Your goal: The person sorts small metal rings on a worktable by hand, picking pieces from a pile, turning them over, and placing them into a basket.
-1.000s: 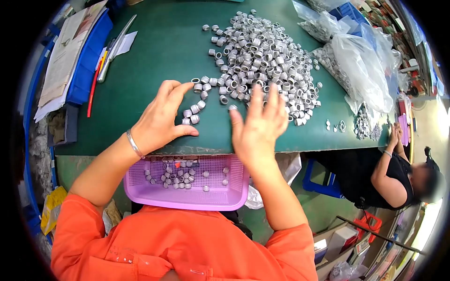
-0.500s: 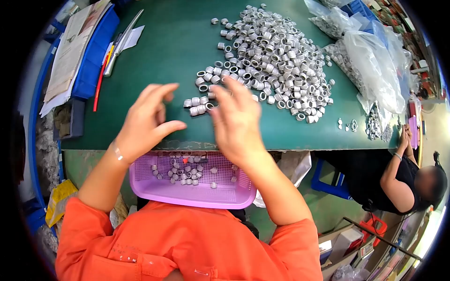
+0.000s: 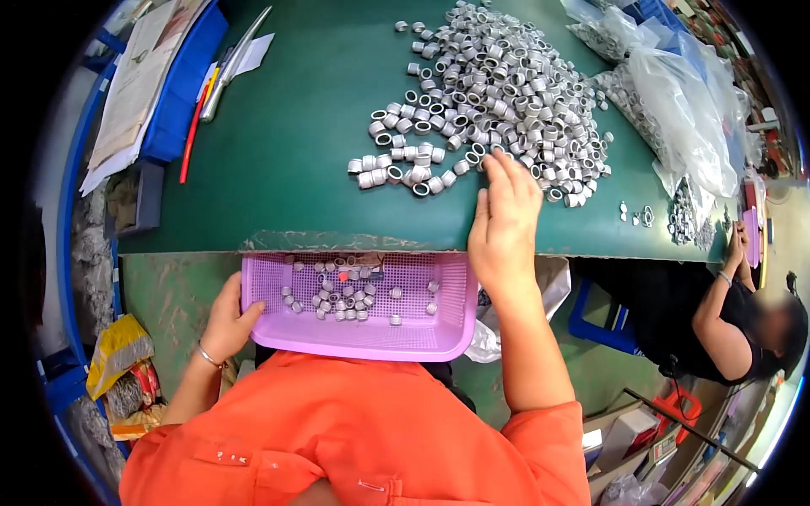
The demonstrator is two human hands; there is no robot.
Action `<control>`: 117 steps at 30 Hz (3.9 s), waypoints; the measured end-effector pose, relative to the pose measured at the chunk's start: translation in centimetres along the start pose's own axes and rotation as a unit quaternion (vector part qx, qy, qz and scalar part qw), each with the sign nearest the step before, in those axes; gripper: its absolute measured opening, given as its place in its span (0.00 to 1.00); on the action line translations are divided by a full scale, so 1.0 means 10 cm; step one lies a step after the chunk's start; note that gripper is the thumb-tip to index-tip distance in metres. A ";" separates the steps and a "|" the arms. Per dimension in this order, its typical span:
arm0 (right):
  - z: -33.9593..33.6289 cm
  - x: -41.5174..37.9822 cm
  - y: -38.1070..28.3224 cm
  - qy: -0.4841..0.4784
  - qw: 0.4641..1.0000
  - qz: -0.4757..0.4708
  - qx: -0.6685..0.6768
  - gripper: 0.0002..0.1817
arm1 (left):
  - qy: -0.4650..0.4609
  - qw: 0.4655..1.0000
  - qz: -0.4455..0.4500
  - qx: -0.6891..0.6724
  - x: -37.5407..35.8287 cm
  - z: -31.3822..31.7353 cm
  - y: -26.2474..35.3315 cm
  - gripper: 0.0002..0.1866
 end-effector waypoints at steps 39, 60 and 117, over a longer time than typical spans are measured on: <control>0.45 0.51 -0.76 -0.070 0.977 -0.146 0.141 0.22 | 0.255 0.925 0.280 0.022 0.73 0.03 1.09 0.05; 0.45 0.38 -0.62 -0.071 0.991 -0.042 0.110 0.28 | 0.288 0.908 0.297 0.062 0.74 0.07 1.09 0.04; 0.36 2.51 0.12 -0.102 0.817 0.195 0.534 0.12 | 0.273 0.911 0.308 0.032 0.67 -0.03 1.13 0.05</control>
Point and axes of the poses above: each hand's wrist, its own x-axis towards the middle knuckle, its own z-axis out of the palm, y = z × x, the point moved 2 cm from there along x, towards the middle knuckle, and after that the axes turned 8 degrees about -z, right-handed, at the moved point
